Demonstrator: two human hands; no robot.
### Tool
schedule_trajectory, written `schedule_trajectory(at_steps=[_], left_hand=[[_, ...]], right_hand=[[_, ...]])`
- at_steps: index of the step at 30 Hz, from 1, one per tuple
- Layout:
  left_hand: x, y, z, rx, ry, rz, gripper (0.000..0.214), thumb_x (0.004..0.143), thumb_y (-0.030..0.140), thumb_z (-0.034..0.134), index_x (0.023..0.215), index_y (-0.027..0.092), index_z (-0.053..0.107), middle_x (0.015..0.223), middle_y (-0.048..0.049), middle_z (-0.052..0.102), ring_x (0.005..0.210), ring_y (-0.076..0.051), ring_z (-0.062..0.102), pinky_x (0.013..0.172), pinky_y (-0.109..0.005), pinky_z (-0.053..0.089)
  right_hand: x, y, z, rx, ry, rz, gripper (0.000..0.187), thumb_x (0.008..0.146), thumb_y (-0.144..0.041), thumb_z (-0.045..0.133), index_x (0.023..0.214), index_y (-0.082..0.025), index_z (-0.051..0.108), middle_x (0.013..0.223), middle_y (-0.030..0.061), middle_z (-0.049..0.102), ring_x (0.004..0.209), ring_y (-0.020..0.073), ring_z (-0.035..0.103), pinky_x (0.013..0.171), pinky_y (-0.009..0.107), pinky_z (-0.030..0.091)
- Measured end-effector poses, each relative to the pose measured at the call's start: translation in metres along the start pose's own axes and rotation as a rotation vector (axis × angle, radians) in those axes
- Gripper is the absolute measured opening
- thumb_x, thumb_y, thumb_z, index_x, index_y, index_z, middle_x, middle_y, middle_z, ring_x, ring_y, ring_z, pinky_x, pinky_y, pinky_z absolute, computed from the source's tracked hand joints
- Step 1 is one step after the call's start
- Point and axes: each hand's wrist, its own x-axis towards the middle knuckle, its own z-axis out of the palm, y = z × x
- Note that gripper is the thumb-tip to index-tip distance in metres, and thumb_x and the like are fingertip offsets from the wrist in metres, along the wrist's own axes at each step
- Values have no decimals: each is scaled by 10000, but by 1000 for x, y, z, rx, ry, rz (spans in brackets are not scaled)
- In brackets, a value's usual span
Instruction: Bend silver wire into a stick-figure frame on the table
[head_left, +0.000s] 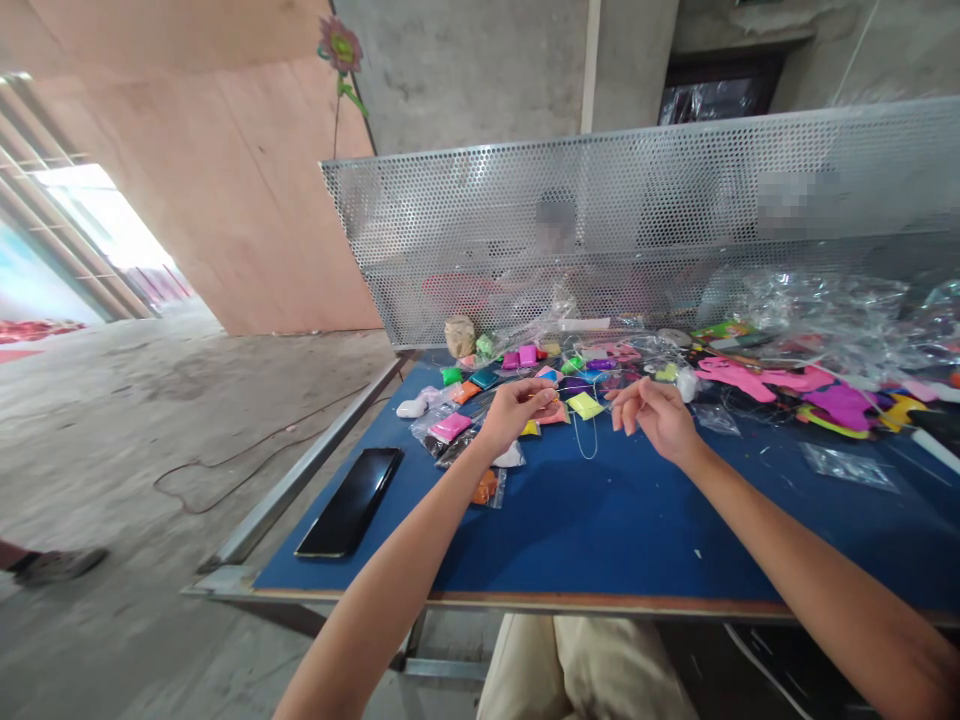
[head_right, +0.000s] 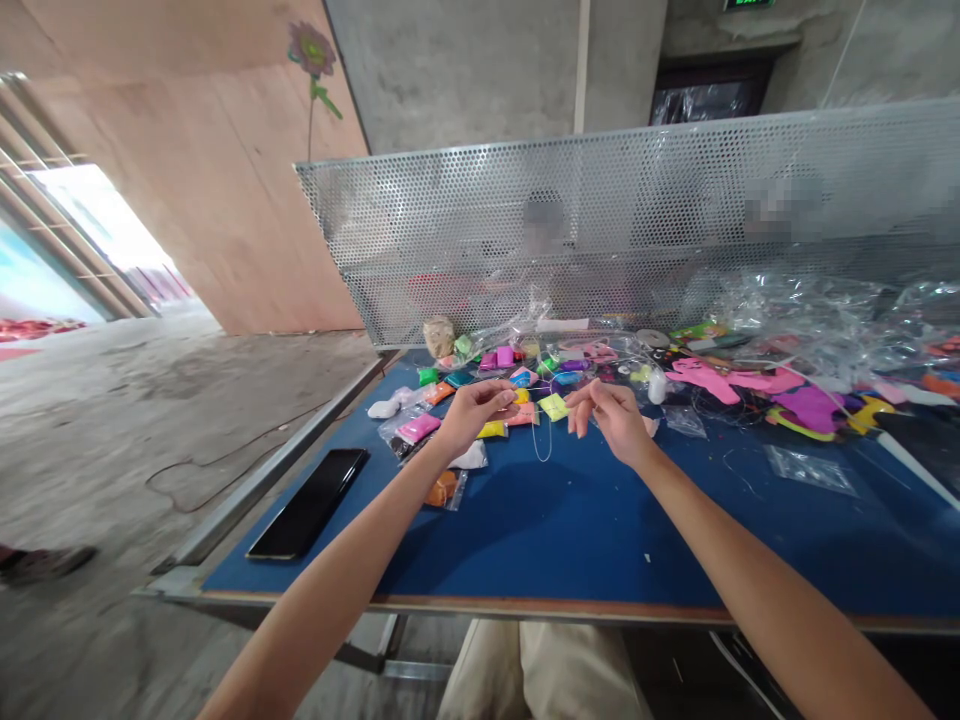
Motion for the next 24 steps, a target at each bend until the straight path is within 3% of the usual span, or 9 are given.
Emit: schedule_trajectory(at_steps=[4,10,12,15,19,24], left_hand=[[-5,3,5,-33,-70,-32,393,760,442,770,961,113,690,851,-59,707,817,-178,710,910,-396,566],[-4,1,6,-38,-21,47,400,751,430,779,981,114,694,817,-50,708,777,-168,701,848,-366,583],[-3,0,5,-41,-26,85,366,764,410,771,968,115,697,800,-44,704,758,-162,698,829,-356,587],[-4,1,6,-18,-58,111,331,777,392,762,950,116,703,794,-42,702,761,-167,700,820,-352,589],[-8,2,12,44,-104,90,343,766,406,764,954,122,720,873,-60,719,818,-187,704,832,-353,586],[-11,-2,19,48,-109,84,352,743,410,779,957,134,742,943,-77,728,831,-199,706,855,-369,586]], right_hand=[[0,-2,0,39,40,73,478,877,-642,527,734,-235,731,438,22,575,460,216,591,630,435,524],[0,-8,-11,135,-8,169,680,850,-779,375,643,-218,699,615,78,680,468,194,584,578,407,510],[2,-7,-14,131,-23,202,590,877,-706,443,695,-212,710,637,64,682,396,147,506,493,354,461],[4,-1,-10,-16,7,170,284,838,-477,678,896,-205,733,713,33,687,411,100,465,467,290,408],[2,6,0,-105,-69,134,342,783,-387,754,1079,-221,707,906,41,697,563,114,560,572,290,480],[-2,5,6,-281,-119,120,265,789,-386,752,995,-220,755,810,46,722,594,150,601,576,300,506]])
